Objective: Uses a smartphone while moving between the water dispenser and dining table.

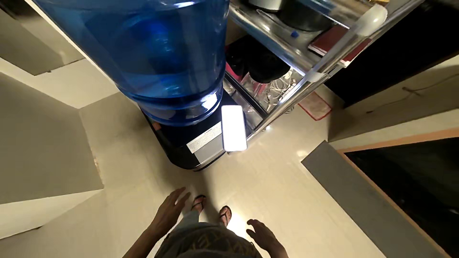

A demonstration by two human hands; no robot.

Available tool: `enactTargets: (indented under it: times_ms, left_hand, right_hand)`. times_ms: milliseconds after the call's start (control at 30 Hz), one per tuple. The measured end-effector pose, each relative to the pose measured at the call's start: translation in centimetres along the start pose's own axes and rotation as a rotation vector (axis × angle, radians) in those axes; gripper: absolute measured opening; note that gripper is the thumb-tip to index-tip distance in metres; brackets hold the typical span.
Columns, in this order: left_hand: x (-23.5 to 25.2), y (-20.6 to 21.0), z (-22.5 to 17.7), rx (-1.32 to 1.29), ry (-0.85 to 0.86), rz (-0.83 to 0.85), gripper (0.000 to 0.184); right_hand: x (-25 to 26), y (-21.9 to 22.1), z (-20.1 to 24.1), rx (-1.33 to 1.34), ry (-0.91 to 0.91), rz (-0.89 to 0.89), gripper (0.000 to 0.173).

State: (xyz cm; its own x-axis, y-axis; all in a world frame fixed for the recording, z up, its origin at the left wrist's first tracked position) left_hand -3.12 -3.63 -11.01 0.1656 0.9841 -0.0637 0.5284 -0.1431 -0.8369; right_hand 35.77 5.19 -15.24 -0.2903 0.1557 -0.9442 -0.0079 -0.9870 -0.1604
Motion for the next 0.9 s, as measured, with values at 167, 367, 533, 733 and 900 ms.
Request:
enactTargets:
  times_ms: [167,367,533,733,900]
  left_hand:
    - [-4.0,4.7,7.3,-0.033,-0.553,0.772,0.045]
    - [-8.4,8.3,11.1,-0.233,-0.723,0.967,0.046]
    - [-10.1,10.0,11.8,-0.325,-0.735,0.939,0.046]
    - [-8.1,10.5,11.2,-0.395,-0.699,0.861,0.045]
    - [-6.2,10.5,10.8,-0.469,-0.678,0.783,0.044]
  right_hand:
    - [3.4,2.9,-4.4,0.091,-0.001,-0.057,0.045]
    - [3.4,3.8,-7.5,0.308,-0.014,-0.158,0.042]
    - [3.5,5.2,-9.3,0.349,0.01,-0.177,0.041]
    - [4.7,6.3,-9.7,0.361,-0.008,-0.182,0.041]
    - [4.3,5.0,-8.1,0.388,-0.022,-0.178,0.04]
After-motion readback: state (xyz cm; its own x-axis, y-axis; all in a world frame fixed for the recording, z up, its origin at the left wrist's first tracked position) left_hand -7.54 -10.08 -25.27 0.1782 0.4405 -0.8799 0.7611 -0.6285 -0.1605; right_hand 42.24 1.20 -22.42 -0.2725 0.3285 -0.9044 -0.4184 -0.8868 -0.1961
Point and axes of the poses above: each hand's wrist, its own x-axis towards the middle knuckle, its own y-axis out of the palm, z = x × y, the point moved 3 cm from there along x, towards the middle knuckle, and after that the axes turned 12 degrees about z, right-handed, at the moved point
